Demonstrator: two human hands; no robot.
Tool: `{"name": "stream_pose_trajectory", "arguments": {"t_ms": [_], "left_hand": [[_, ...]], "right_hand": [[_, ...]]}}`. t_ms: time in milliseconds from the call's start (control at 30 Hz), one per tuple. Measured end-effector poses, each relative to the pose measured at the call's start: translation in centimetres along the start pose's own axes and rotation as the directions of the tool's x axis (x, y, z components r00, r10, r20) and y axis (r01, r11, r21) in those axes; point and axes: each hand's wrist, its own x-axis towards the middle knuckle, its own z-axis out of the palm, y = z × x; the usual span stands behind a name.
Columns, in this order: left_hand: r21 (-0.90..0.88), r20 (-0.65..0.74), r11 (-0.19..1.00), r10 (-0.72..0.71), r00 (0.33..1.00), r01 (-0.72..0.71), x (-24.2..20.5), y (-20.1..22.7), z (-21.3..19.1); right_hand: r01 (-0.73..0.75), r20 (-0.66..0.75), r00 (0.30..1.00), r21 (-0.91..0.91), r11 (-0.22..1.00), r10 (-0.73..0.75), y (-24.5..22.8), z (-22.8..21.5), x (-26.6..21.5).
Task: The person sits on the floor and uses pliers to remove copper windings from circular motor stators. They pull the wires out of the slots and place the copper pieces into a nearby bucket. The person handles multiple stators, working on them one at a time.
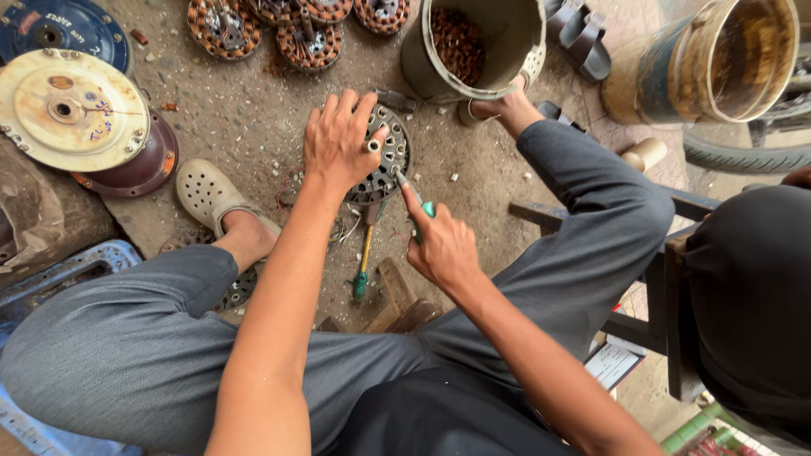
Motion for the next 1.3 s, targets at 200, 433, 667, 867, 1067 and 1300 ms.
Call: {"name": "stream_pose_trajectory", "arguments": {"t_ms": [200, 433, 667, 867, 1067, 1300], "left_hand": [[0.006, -0.002, 1.0, 0.005, 1.0, -0.005, -0.5, -0.2, 0.0], [0.004, -0.033, 1.0, 0.017, 0.999, -0.017, -0.5, -0.4, 0.3], [0.02, -0.034, 0.998, 0.057, 0.998, -0.056, -0.3, -0.9, 0.4], [0.028, 0.051, 0.993, 0.11, 0.993, -0.112, -0.1, -1.8, 1.1], [-0.065, 0.142, 0.965, 0.259, 0.955, -0.252, 0.9, -2.9, 0.7], [-0.135, 0.173, 0.945, 0.318, 0.932, -0.298, 1.2, -2.5, 0.8]], "right_hand": [[0.107, -0.171, 0.982, 0.175, 0.979, -0.077, 4.0, 4.7, -0.7], [-0.134, 0.037, 0.952, 0.943, 0.304, 0.304, 6.7, 6.3, -2.8], [-0.208, 0.187, 0.932, 0.977, 0.036, 0.311, 7.6, 4.6, -3.4], [-0.26, 0.258, 0.927, 0.965, -0.027, 0.273, 6.9, 4.3, -3.9], [-0.23, 0.205, 0.948, 0.97, 0.078, 0.245, 7.7, 5.5, -3.9], [-0.002, -0.028, 0.996, 0.932, 0.363, 0.079, 7.1, 6.0, -3.4]]}}
